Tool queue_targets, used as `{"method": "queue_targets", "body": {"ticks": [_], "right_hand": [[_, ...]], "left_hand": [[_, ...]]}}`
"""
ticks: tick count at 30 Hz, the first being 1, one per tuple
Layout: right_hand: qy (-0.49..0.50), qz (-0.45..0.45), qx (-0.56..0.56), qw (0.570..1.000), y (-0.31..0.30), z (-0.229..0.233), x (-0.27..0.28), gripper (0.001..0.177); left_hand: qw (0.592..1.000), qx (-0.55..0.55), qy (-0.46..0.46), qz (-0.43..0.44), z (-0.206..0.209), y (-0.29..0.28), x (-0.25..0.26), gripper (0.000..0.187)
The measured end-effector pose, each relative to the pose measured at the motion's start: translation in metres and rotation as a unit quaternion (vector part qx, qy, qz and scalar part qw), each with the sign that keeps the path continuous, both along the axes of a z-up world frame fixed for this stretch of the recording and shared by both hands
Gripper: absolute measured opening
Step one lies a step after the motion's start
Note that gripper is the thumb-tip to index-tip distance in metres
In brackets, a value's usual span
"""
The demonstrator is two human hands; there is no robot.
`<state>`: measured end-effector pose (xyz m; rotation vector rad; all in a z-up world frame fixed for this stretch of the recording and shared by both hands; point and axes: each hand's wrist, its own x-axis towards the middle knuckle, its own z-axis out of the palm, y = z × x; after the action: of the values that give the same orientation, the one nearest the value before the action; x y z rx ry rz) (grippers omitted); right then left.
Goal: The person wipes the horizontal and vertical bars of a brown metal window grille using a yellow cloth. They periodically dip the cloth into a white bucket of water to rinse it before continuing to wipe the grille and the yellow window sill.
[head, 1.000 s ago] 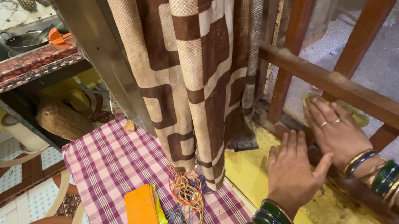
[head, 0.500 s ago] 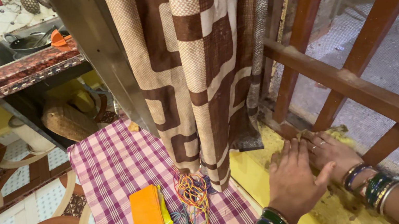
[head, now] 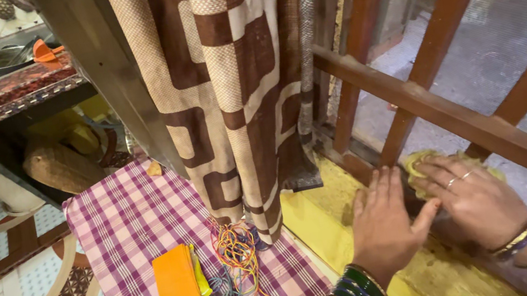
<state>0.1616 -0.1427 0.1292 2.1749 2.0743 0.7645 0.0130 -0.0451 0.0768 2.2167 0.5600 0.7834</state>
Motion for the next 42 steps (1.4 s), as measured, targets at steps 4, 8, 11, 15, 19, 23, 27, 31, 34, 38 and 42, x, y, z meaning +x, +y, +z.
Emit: {"method": "queue_targets", "body": {"ticks": [4, 8, 11, 15, 19, 23, 27, 31, 34, 38, 42], "right_hand": [[-0.017, -0.020, -0.010, 1.000, -0.012, 0.026, 0.000, 0.062], [-0.049, -0.038, -0.020, 0.998, -0.014, 0.027, 0.000, 0.062], [-0.113, -0.097, -0.074, 0.986, -0.009, 0.011, -0.001, 0.068], [-0.046, -0.220, -0.189, 0.956, -0.012, -0.042, 0.003, 0.065], [-0.010, -0.173, -0.208, 0.963, -0.007, -0.106, 0.029, 0.079], [0.077, -0.178, -0.181, 0.964, -0.010, -0.131, 0.046, 0.080], [-0.048, -0.118, -0.243, 0.962, -0.014, -0.093, 0.046, 0.061], [-0.073, -0.136, -0.215, 0.964, -0.020, -0.019, 0.018, 0.060], [-0.131, -0.121, -0.192, 0.965, -0.025, 0.030, 0.002, 0.060], [-0.090, -0.062, -0.066, 0.992, -0.029, 0.040, 0.001, 0.068], [-0.072, -0.041, -0.027, 0.996, -0.033, 0.012, 0.014, 0.090]], "left_hand": [[1.000, -0.003, 0.010, -0.023, 0.006, -0.013, 0.005, 0.090], [0.999, 0.005, 0.019, -0.029, 0.005, -0.019, 0.007, 0.090], [0.999, 0.004, 0.027, -0.033, 0.002, -0.018, 0.005, 0.090], [0.999, 0.005, 0.034, -0.027, -0.005, -0.020, 0.000, 0.089], [0.998, 0.014, 0.063, -0.024, -0.012, -0.019, -0.004, 0.087], [0.996, 0.010, 0.083, -0.032, -0.018, -0.020, -0.006, 0.088], [0.996, -0.003, 0.080, -0.041, -0.017, -0.026, -0.004, 0.089], [0.998, -0.005, 0.051, -0.046, -0.012, -0.032, 0.003, 0.090], [0.998, -0.009, 0.037, -0.055, -0.001, -0.036, 0.010, 0.090], [0.998, 0.002, -0.003, -0.059, 0.010, -0.041, 0.018, 0.091], [0.998, 0.016, 0.003, -0.068, 0.013, -0.040, 0.025, 0.092]]}}
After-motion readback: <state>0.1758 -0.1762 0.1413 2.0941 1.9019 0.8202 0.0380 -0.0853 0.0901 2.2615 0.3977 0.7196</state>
